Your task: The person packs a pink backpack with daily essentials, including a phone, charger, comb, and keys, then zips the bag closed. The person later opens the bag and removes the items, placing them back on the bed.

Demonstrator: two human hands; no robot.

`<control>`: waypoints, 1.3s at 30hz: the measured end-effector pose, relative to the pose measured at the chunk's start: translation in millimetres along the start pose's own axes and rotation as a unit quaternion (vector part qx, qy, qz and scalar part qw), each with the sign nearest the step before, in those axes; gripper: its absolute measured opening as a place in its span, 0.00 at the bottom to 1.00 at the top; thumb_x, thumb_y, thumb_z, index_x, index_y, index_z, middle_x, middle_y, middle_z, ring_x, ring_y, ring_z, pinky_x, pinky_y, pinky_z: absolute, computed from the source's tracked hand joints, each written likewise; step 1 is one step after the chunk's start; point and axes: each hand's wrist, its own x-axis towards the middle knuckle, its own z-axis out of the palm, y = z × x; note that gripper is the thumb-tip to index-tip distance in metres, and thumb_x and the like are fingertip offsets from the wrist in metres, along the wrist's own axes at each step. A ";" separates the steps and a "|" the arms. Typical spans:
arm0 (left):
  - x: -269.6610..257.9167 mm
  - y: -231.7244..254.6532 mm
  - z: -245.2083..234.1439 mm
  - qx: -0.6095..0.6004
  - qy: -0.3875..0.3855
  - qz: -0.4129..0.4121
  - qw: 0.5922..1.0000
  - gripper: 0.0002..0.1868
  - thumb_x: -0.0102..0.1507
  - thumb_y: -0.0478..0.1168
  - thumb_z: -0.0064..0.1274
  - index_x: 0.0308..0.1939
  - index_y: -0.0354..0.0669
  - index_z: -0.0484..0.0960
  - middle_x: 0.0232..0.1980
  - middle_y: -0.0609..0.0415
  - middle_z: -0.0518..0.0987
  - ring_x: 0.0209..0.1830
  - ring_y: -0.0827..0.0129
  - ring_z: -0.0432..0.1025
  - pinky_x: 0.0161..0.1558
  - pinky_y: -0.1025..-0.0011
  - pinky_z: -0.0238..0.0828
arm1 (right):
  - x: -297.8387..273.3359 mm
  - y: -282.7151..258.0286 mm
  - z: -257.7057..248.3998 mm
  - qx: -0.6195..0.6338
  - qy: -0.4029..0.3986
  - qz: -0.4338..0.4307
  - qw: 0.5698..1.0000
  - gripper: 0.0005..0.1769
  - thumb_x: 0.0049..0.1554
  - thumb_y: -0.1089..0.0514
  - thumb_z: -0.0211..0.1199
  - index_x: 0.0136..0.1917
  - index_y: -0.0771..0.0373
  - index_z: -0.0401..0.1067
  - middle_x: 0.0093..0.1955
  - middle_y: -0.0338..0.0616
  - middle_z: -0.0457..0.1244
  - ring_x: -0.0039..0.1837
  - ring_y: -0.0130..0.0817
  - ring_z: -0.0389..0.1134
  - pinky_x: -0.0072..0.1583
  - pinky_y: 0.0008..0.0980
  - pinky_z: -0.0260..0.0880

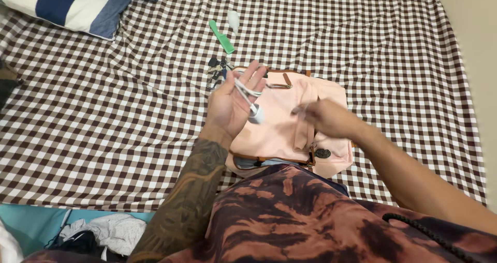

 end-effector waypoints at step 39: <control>23.1 -55.1 7.6 0.549 -0.010 0.231 0.803 0.19 0.72 0.47 0.46 0.36 0.36 0.82 0.32 0.50 0.79 0.26 0.71 0.71 0.31 0.69 0.74 | 21.8 -40.2 18.2 0.689 0.081 0.290 0.660 0.12 0.59 0.50 0.65 0.55 0.52 0.77 0.49 0.34 0.64 0.54 0.30 0.62 0.57 0.35 0.67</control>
